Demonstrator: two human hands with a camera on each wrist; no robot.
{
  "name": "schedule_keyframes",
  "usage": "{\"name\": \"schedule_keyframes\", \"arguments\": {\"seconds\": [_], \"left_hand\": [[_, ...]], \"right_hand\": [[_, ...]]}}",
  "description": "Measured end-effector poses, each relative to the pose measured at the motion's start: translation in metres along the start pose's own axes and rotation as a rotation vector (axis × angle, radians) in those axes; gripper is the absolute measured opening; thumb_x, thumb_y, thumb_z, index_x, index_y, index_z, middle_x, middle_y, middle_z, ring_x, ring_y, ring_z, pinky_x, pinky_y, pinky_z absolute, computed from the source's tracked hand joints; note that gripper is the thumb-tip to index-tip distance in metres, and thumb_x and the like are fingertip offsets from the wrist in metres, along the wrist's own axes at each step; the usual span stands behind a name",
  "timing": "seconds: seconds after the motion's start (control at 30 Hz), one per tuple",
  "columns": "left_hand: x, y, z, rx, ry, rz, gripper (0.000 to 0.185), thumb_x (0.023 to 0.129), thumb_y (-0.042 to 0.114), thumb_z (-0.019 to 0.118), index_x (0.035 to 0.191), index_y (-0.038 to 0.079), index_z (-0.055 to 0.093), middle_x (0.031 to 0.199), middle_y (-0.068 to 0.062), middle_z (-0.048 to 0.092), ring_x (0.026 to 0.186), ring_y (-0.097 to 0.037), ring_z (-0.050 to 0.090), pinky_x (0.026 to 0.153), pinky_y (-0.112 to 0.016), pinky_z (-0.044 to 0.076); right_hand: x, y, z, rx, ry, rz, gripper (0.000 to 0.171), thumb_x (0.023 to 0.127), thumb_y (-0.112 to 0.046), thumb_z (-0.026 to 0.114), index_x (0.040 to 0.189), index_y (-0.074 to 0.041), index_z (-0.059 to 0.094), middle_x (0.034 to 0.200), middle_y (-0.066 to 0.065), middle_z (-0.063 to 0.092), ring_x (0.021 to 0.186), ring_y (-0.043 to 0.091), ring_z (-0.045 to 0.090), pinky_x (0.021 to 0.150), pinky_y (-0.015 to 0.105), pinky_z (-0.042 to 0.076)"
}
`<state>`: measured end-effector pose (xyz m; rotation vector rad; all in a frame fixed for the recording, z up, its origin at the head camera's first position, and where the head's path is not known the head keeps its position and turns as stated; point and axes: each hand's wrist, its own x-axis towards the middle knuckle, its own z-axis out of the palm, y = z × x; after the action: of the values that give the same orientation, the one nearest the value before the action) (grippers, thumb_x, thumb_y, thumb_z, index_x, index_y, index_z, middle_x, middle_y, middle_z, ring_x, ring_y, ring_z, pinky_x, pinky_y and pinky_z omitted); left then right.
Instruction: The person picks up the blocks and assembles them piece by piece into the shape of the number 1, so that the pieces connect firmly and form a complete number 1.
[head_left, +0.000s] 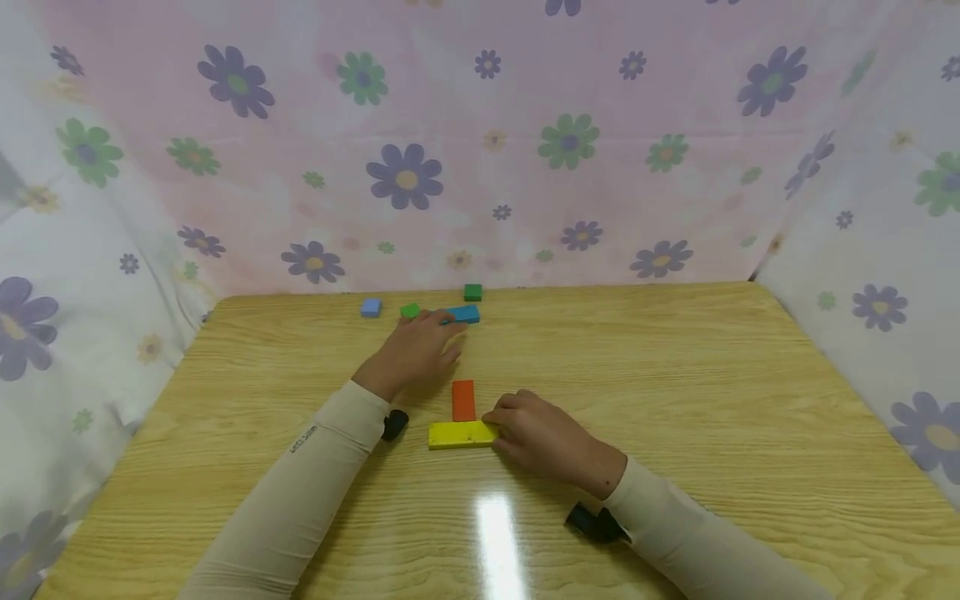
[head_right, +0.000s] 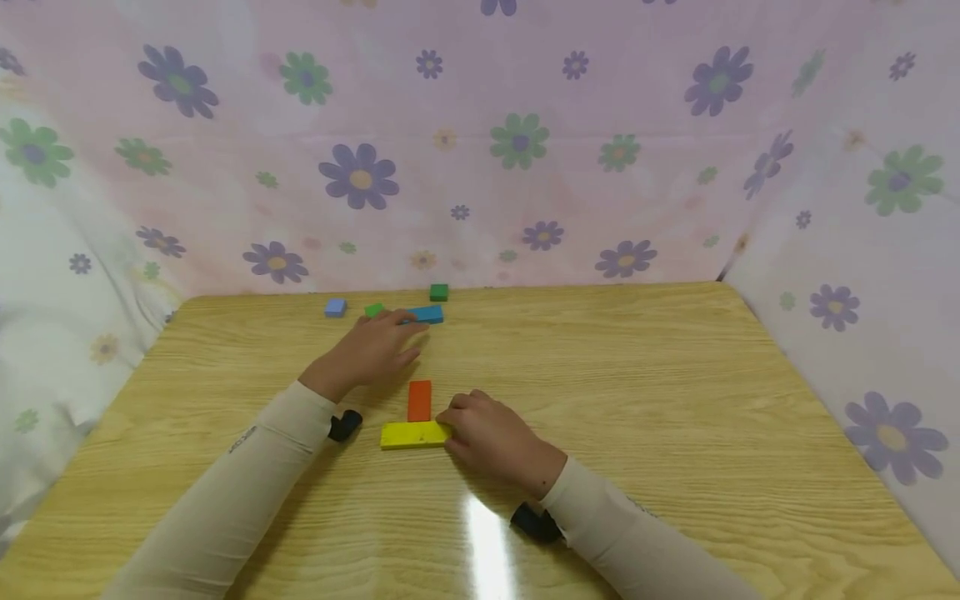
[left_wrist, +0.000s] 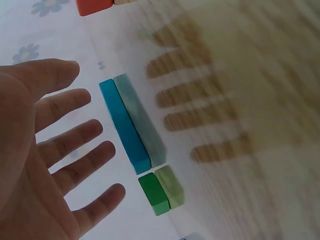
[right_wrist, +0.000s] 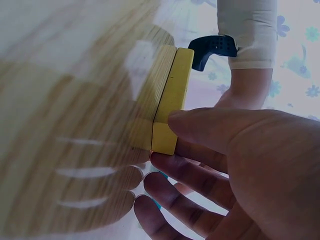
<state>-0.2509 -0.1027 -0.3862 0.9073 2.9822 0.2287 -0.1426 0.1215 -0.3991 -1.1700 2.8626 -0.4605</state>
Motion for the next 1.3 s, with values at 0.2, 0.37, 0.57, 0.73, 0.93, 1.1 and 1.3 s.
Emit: {"name": "schedule_keyframes", "arguments": {"seconds": [0.2,0.37,0.57,0.73,0.93,1.1,1.3], "left_hand": [[-0.0001,0.0011,-0.0028,0.017,-0.008,-0.025,0.047,0.102,0.033,0.057,0.146,0.015,0.054,0.148,-0.012,0.051,0.133,-0.035,0.051,0.106,-0.061,0.044],[0.0014,0.0022,-0.0044,0.038,-0.041,-0.059,0.05,0.103,0.034,0.056,0.147,0.013,0.051,0.152,-0.013,0.046,0.137,-0.037,0.047,0.107,-0.063,0.042],[0.002,0.0031,-0.0067,0.048,-0.082,-0.101,0.058,0.103,0.036,0.055,0.153,0.011,0.041,0.153,-0.016,0.045,0.14,-0.037,0.045,0.109,-0.061,0.041],[0.0017,0.0019,-0.0066,0.054,-0.085,-0.105,0.062,0.103,0.036,0.056,0.155,0.009,0.037,0.149,-0.017,0.049,0.137,-0.036,0.047,0.108,-0.059,0.043],[0.0008,0.002,-0.0075,0.056,-0.091,-0.113,0.064,0.103,0.036,0.054,0.158,0.011,0.032,0.148,-0.016,0.05,0.135,-0.035,0.049,0.106,-0.057,0.045],[-0.0013,0.0023,-0.0085,0.052,-0.095,-0.116,0.059,0.104,0.035,0.051,0.157,0.015,0.035,0.143,-0.016,0.052,0.128,-0.035,0.052,0.103,-0.057,0.046],[-0.0025,0.002,-0.006,0.081,-0.099,-0.11,0.055,0.104,0.036,0.051,0.155,0.02,0.039,0.138,-0.016,0.052,0.123,-0.035,0.053,0.099,-0.057,0.047]], "right_hand": [[0.0006,-0.0006,0.0007,-0.008,-0.001,-0.003,0.028,0.091,-0.015,0.072,0.118,-0.007,0.073,0.109,0.003,0.07,0.098,0.019,0.062,0.083,0.03,0.056],[0.0008,-0.001,0.0002,-0.009,-0.005,-0.004,0.027,0.092,-0.015,0.072,0.118,-0.007,0.073,0.109,0.003,0.07,0.099,0.019,0.063,0.084,0.031,0.056],[0.0011,-0.0009,-0.0001,-0.015,-0.005,0.003,0.028,0.092,-0.015,0.072,0.118,-0.007,0.073,0.11,0.004,0.07,0.101,0.02,0.063,0.085,0.032,0.057],[0.0008,-0.0007,0.0002,-0.01,-0.005,0.003,0.028,0.092,-0.016,0.072,0.119,-0.007,0.073,0.111,0.004,0.07,0.102,0.021,0.063,0.086,0.032,0.057],[0.0005,-0.0006,0.0003,-0.008,-0.004,0.006,0.029,0.092,-0.016,0.073,0.119,-0.007,0.073,0.11,0.004,0.07,0.102,0.02,0.063,0.085,0.032,0.057],[0.0003,-0.0007,0.0005,-0.009,-0.004,0.012,0.029,0.092,-0.016,0.072,0.119,-0.007,0.073,0.11,0.004,0.07,0.101,0.02,0.063,0.086,0.032,0.057],[-0.0002,-0.0007,0.0007,-0.01,-0.007,0.017,0.029,0.092,-0.017,0.073,0.119,-0.008,0.073,0.11,0.003,0.07,0.101,0.019,0.063,0.086,0.032,0.056]]}}
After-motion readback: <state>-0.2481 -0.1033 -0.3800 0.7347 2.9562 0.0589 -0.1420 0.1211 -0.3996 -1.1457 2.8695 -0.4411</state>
